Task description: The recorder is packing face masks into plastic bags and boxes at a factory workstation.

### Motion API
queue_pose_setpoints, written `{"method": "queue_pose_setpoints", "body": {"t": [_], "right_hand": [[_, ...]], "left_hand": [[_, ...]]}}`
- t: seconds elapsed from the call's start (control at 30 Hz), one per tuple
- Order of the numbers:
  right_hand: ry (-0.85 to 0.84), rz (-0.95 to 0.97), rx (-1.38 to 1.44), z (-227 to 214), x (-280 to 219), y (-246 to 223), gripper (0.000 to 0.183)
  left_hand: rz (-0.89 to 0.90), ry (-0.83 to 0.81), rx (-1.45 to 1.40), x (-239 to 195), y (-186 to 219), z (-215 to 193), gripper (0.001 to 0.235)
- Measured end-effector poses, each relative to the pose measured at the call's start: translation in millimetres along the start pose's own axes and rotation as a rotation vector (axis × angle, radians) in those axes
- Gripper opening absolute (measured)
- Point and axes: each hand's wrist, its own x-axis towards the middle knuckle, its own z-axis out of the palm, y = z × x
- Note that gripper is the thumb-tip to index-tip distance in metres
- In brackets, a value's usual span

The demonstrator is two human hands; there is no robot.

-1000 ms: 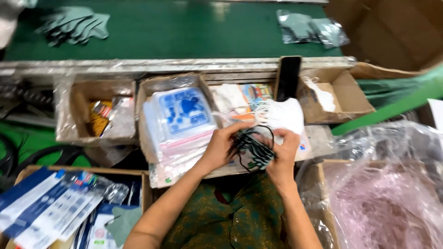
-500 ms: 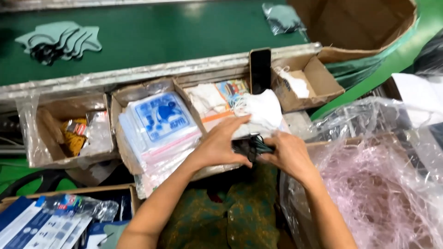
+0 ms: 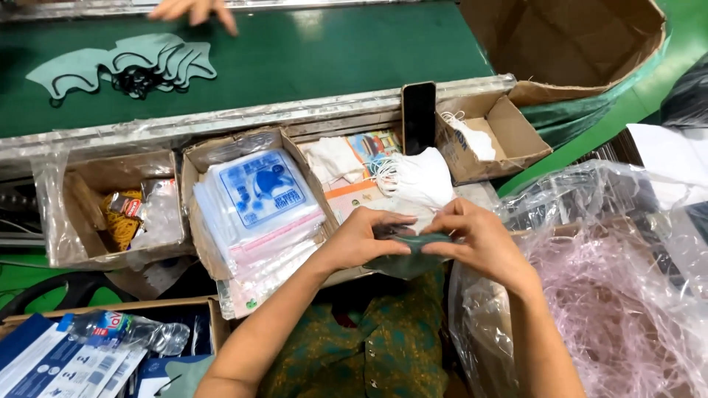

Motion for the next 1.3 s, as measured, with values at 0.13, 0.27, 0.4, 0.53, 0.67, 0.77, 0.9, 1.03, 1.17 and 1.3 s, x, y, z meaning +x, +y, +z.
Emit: {"method": "queue_pose_setpoints", "body": {"t": [0.13, 0.27, 0.4, 0.53, 0.67, 0.77, 0.9, 1.03, 1.17, 1.3], "right_hand": [[-0.119, 0.025, -0.018, 13.6, -4.0, 16.0, 0.027], [0.438, -0.179, 0.016, 3.6, -14.6, 2.6, 0.024], [0.695, -0.313, -0.408, 7.8, -21.2, -4.0, 0.022], [0.718, -0.392, -0.563, 28.3, -15.8, -7.8, 0.028], [0.772, -0.400, -0.520, 40.5, -12.8, 4.9, 0.019], [0.911, -0.369, -0.482, 35.7, -24.4, 50.9, 0.012], [1.184, -0.215, 0.412, -26.6, -90.1, 143.8, 0.008], [0.602, 0.306, 0.611, -35.3, -152.0, 219.0, 0.019], [0.393, 0.640, 0.038, -30.8, -150.6, 176.8, 0.044], [0.417, 0.574, -0.351, -15.0, -131.5, 125.0, 0.051]], "left_hand": [[-0.139, 0.025, 0.031, -6.6, -17.5, 15.8, 0.050], [-0.050, 0.075, -0.233, -10.4, 0.1, 14.6, 0.065], [-0.027, 0.095, -0.251, -12.7, 9.2, 17.8, 0.072], [-0.095, 0.058, -0.251, -13.1, 2.0, 31.5, 0.077], [-0.029, 0.038, -0.182, -20.7, -9.7, 40.8, 0.076], [0.040, 0.064, -0.024, -27.4, -24.7, 44.8, 0.077], [-0.422, 0.167, -0.137, -30.1, 0.1, 25.3, 0.090], [-0.122, 0.251, -0.259, -30.6, -20.7, 12.0, 0.086], [-0.086, 0.233, -0.283, -24.3, -13.9, 13.4, 0.080], [-0.135, 0.194, -0.286, -25.3, -8.3, 17.8, 0.080]]}}
